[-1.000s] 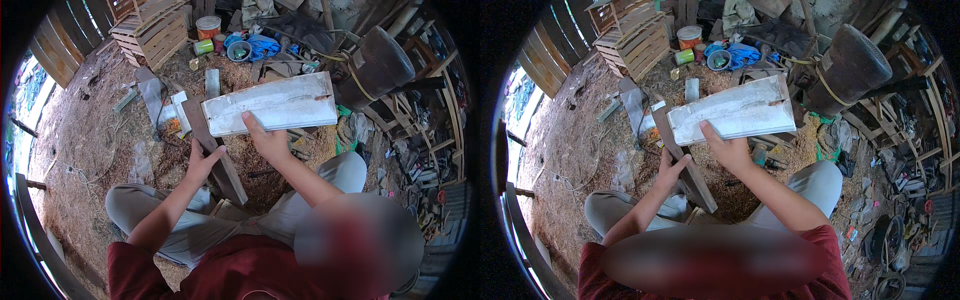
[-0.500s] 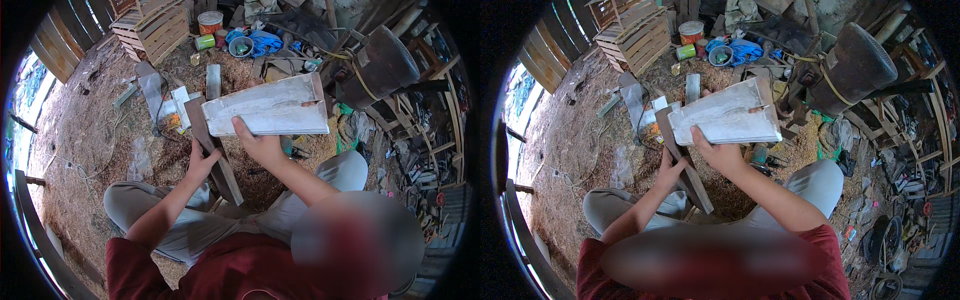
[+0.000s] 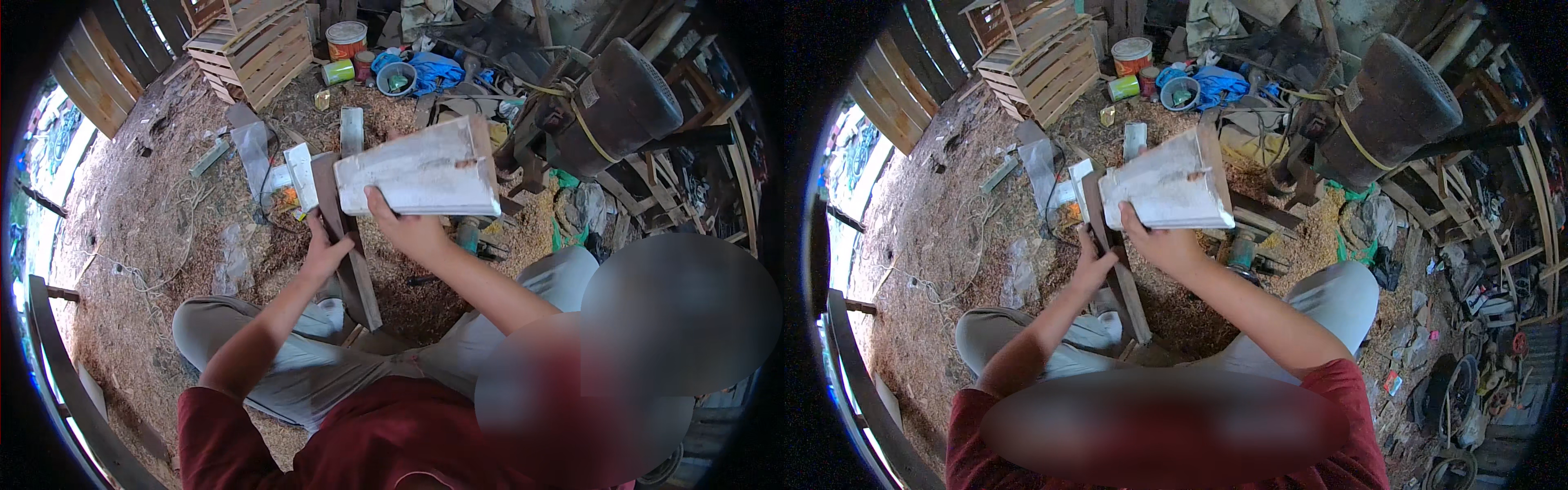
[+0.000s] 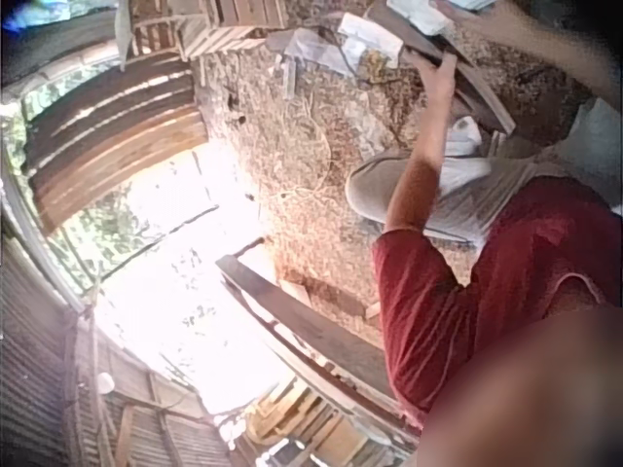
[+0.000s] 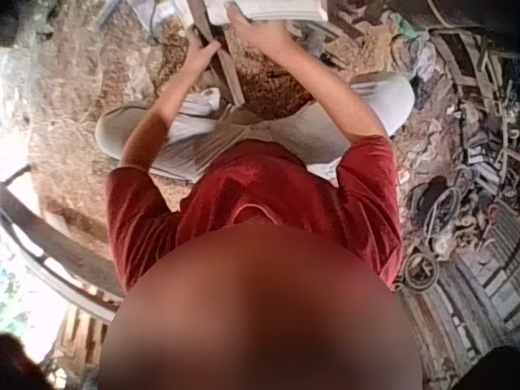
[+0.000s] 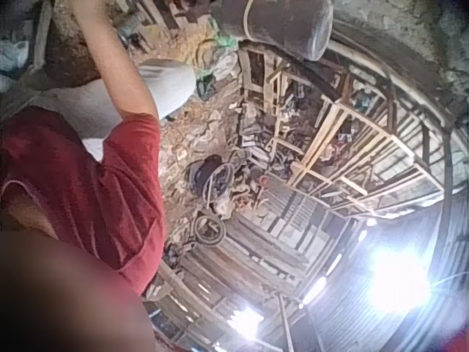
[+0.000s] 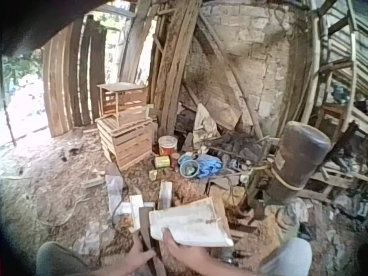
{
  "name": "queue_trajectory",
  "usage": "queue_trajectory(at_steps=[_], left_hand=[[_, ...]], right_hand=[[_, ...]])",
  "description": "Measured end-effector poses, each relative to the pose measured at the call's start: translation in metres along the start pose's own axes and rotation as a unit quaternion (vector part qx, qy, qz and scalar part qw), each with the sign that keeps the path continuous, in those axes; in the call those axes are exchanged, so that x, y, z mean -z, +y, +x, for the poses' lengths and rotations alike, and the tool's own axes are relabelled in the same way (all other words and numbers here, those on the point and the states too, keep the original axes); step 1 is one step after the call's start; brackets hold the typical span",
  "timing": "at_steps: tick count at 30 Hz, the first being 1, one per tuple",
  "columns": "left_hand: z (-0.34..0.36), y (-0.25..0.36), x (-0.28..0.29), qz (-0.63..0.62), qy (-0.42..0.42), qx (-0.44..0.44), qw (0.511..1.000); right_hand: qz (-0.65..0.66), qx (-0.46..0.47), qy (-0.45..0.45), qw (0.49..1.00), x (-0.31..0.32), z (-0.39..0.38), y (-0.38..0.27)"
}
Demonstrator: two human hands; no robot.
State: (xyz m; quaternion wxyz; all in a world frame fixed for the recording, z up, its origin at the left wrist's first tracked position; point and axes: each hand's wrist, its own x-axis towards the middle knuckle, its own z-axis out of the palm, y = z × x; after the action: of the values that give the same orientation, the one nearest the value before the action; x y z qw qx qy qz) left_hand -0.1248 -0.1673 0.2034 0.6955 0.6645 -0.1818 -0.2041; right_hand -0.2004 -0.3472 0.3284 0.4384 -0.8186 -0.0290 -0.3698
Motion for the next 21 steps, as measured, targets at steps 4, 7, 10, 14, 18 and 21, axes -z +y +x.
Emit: queue_trajectory(at_steps=[4,7,10,14,18,21], left_hand=[[0.042,0.055,0.012,0.014,-0.062,0.034,0.997],[0.077,0.09,0.031,0.148,-0.099,0.023,0.984],[0.121,0.076,0.072,0.194,-0.186,0.038,0.962],[0.133,0.055,0.095,0.172,-0.201,0.124,0.956],[0.135,0.007,0.148,0.217,-0.271,0.173,0.922],[0.128,-0.017,0.171,0.234,-0.298,0.167,0.91]], right_hand=[[0.014,0.095,0.022,0.995,0.003,0.044,-0.004],[-0.132,0.166,0.116,0.97,-0.007,0.079,0.008],[0.16,-0.02,0.047,0.986,-0.04,0.09,0.016],[0.066,0.011,0.123,0.99,-0.093,0.087,0.054],[0.061,-0.063,-0.065,0.994,-0.121,0.059,0.088],[0.123,-0.099,-0.133,0.978,-0.145,0.043,0.116]])
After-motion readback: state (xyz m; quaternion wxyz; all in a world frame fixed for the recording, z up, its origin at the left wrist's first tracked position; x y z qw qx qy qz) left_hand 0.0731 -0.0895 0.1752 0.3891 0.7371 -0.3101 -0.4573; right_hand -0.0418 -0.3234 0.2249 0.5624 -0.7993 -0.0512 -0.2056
